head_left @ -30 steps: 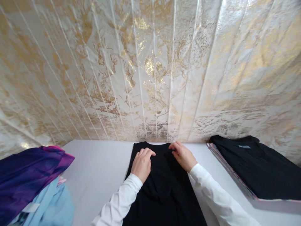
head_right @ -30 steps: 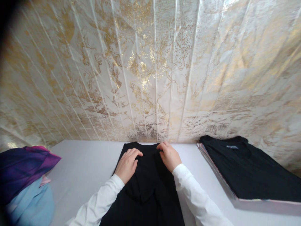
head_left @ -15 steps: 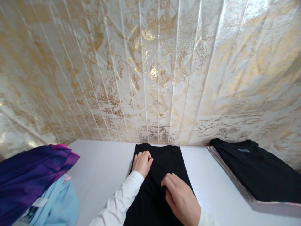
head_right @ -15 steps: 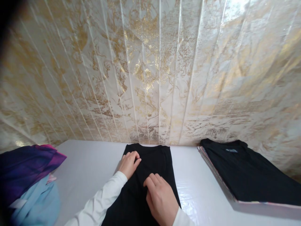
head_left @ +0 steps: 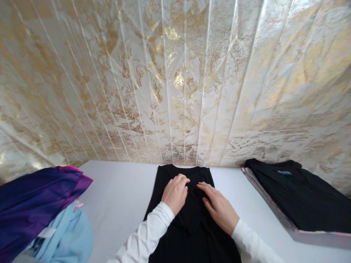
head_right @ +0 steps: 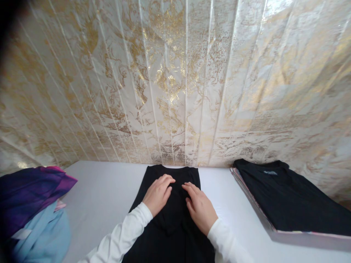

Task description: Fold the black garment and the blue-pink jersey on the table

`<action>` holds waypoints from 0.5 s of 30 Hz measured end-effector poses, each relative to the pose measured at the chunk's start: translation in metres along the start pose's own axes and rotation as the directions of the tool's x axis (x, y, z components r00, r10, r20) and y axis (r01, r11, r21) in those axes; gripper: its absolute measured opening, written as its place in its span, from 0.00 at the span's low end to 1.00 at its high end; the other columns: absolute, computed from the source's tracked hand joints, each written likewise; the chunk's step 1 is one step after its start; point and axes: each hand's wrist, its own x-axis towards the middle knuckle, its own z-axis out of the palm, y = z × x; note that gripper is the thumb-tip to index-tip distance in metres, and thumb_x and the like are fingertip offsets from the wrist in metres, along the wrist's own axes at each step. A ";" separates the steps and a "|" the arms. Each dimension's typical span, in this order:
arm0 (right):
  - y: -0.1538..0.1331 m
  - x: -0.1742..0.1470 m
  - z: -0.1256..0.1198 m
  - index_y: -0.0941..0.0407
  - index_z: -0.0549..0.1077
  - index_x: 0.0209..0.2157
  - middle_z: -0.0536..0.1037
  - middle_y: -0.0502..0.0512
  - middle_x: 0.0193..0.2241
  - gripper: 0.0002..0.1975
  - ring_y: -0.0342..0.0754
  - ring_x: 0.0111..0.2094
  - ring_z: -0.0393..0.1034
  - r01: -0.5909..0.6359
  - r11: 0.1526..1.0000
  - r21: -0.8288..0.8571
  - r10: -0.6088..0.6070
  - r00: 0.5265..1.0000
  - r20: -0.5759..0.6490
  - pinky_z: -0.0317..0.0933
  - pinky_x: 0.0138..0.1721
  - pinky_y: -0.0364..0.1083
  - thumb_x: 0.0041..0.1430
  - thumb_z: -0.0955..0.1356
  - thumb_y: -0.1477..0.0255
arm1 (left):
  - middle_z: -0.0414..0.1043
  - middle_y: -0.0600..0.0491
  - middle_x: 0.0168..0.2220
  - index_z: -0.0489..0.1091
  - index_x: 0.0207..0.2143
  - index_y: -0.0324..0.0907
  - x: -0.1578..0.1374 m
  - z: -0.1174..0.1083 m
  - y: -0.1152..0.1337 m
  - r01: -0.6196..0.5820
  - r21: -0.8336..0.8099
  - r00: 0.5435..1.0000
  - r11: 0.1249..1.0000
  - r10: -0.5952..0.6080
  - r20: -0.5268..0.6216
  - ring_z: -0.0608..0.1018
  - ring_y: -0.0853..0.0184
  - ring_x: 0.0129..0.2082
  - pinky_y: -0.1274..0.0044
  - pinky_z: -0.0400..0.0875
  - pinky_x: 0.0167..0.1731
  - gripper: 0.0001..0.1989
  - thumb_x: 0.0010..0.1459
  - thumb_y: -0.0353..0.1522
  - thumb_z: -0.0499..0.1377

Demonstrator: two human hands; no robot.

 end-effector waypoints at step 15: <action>0.014 -0.003 0.016 0.57 0.52 0.63 0.47 0.58 0.65 0.32 0.52 0.65 0.40 -0.042 0.951 -0.305 0.088 0.987 0.138 0.45 0.61 0.55 0.63 0.56 0.54 | 0.48 0.43 0.64 0.55 0.60 0.38 -0.024 -0.003 0.020 -0.131 0.026 0.977 0.991 0.125 0.175 0.49 0.56 0.64 0.60 0.47 0.59 0.25 0.62 0.35 0.52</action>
